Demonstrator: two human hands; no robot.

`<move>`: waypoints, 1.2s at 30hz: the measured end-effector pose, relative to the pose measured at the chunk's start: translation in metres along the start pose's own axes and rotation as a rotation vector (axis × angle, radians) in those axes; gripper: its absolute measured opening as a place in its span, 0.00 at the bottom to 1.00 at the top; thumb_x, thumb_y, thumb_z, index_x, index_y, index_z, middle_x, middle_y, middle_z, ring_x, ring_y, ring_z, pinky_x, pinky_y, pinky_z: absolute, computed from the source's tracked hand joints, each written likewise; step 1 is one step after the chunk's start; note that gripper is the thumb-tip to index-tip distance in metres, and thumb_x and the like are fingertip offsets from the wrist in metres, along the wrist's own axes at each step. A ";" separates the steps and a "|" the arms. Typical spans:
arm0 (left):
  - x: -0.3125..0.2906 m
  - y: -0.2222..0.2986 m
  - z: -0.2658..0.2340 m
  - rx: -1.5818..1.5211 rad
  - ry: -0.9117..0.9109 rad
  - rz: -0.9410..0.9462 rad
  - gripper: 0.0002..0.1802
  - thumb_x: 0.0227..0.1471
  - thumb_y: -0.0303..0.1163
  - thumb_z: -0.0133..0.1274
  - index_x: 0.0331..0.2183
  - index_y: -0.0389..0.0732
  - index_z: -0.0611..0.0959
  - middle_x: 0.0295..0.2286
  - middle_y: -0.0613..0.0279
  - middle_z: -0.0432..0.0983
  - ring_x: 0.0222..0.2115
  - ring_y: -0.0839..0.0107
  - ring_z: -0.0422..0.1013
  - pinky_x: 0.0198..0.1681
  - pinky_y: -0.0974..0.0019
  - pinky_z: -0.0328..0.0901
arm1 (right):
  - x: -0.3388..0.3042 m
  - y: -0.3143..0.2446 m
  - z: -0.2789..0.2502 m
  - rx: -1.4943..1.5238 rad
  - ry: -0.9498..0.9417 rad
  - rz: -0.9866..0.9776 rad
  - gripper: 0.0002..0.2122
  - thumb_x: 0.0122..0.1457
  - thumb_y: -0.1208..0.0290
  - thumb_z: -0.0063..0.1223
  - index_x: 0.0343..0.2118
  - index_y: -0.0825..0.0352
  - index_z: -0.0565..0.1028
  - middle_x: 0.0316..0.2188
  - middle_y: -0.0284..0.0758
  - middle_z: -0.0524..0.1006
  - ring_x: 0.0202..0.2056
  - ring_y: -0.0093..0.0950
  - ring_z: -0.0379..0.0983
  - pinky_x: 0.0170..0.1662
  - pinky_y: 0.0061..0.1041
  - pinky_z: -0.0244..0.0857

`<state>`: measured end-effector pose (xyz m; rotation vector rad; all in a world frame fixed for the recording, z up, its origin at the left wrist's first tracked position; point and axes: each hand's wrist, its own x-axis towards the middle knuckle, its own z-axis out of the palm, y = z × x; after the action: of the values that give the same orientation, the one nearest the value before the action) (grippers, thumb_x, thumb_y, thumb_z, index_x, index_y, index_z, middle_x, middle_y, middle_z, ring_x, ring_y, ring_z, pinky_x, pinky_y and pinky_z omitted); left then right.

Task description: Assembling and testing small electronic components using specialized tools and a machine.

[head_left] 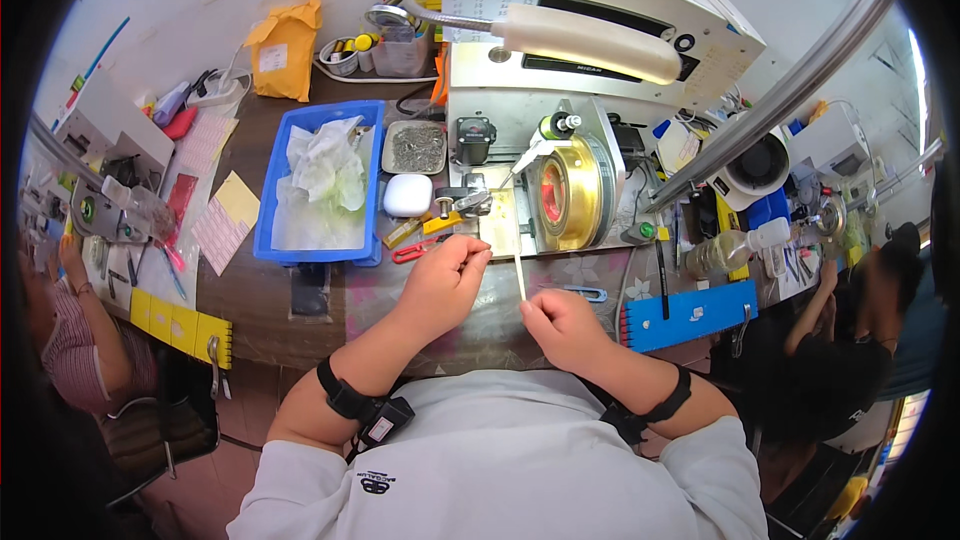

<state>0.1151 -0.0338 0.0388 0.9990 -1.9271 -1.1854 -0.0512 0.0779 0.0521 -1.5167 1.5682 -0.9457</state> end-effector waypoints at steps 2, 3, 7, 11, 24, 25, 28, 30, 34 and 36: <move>0.000 -0.004 0.002 -0.028 0.004 -0.025 0.09 0.54 0.31 0.52 0.34 0.34 0.78 0.25 0.53 0.75 0.26 0.62 0.72 0.31 0.64 0.65 | -0.003 -0.008 -0.003 -0.020 -0.005 -0.051 0.10 0.58 0.70 0.49 0.22 0.68 0.70 0.17 0.33 0.69 0.20 0.27 0.64 0.26 0.27 0.58; 0.002 -0.006 0.003 -0.029 0.017 -0.010 0.09 0.54 0.31 0.52 0.34 0.34 0.78 0.25 0.53 0.75 0.26 0.62 0.72 0.31 0.64 0.65 | -0.004 -0.011 -0.004 -0.037 0.006 -0.103 0.09 0.57 0.72 0.50 0.22 0.68 0.70 0.18 0.35 0.69 0.21 0.29 0.64 0.27 0.28 0.58; 0.001 -0.012 0.005 -0.059 0.040 -0.006 0.09 0.54 0.31 0.51 0.34 0.34 0.78 0.25 0.53 0.75 0.26 0.63 0.72 0.30 0.65 0.65 | 0.000 -0.015 -0.003 -0.070 0.010 -0.138 0.08 0.57 0.73 0.50 0.22 0.68 0.70 0.18 0.34 0.69 0.21 0.29 0.64 0.27 0.27 0.58; 0.002 -0.015 0.004 -0.078 0.042 -0.021 0.10 0.55 0.32 0.51 0.35 0.35 0.78 0.26 0.53 0.75 0.26 0.64 0.72 0.30 0.65 0.65 | 0.006 -0.017 0.001 -0.072 0.030 -0.151 0.09 0.57 0.72 0.51 0.22 0.68 0.70 0.18 0.36 0.70 0.21 0.32 0.65 0.27 0.29 0.59; 0.000 -0.012 0.000 -0.099 0.033 -0.035 0.09 0.55 0.31 0.51 0.35 0.36 0.78 0.26 0.55 0.75 0.26 0.66 0.71 0.30 0.66 0.65 | -0.008 -0.002 0.004 0.077 -0.067 0.196 0.12 0.60 0.69 0.48 0.22 0.68 0.70 0.17 0.28 0.68 0.20 0.19 0.63 0.24 0.22 0.57; -0.001 -0.011 0.001 -0.100 0.043 -0.016 0.09 0.55 0.31 0.51 0.36 0.36 0.78 0.26 0.55 0.76 0.26 0.66 0.71 0.31 0.66 0.65 | -0.005 0.006 0.007 0.078 -0.060 0.197 0.12 0.60 0.69 0.48 0.22 0.68 0.70 0.17 0.28 0.68 0.20 0.19 0.63 0.24 0.22 0.57; -0.003 -0.012 0.001 -0.084 0.063 0.008 0.08 0.55 0.30 0.51 0.36 0.36 0.78 0.27 0.55 0.76 0.27 0.66 0.72 0.32 0.67 0.65 | 0.013 0.019 0.014 0.176 0.002 0.367 0.17 0.64 0.59 0.41 0.22 0.66 0.70 0.16 0.25 0.67 0.18 0.15 0.60 0.21 0.18 0.54; -0.004 -0.007 -0.002 -0.086 0.055 -0.008 0.08 0.55 0.30 0.51 0.36 0.36 0.78 0.28 0.55 0.76 0.27 0.66 0.72 0.32 0.67 0.65 | 0.019 0.028 0.018 0.290 0.043 0.416 0.18 0.65 0.57 0.40 0.23 0.66 0.69 0.16 0.26 0.66 0.18 0.15 0.59 0.21 0.18 0.53; -0.006 -0.003 -0.005 -0.042 0.073 0.056 0.07 0.55 0.29 0.52 0.36 0.36 0.78 0.25 0.65 0.74 0.25 0.78 0.67 0.30 0.73 0.63 | 0.007 0.030 0.010 0.289 0.036 0.408 0.20 0.66 0.55 0.39 0.24 0.67 0.70 0.16 0.26 0.66 0.18 0.16 0.59 0.22 0.18 0.54; -0.005 0.001 -0.011 0.001 0.083 0.109 0.07 0.55 0.28 0.52 0.36 0.36 0.79 0.25 0.62 0.75 0.25 0.74 0.69 0.30 0.71 0.64 | -0.004 0.029 0.001 0.243 -0.009 0.382 0.19 0.65 0.56 0.40 0.25 0.67 0.71 0.17 0.27 0.67 0.19 0.16 0.60 0.23 0.18 0.55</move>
<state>0.1264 -0.0340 0.0436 0.9170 -1.8927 -1.0654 -0.0630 0.0828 0.0260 -1.0072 1.5968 -0.8680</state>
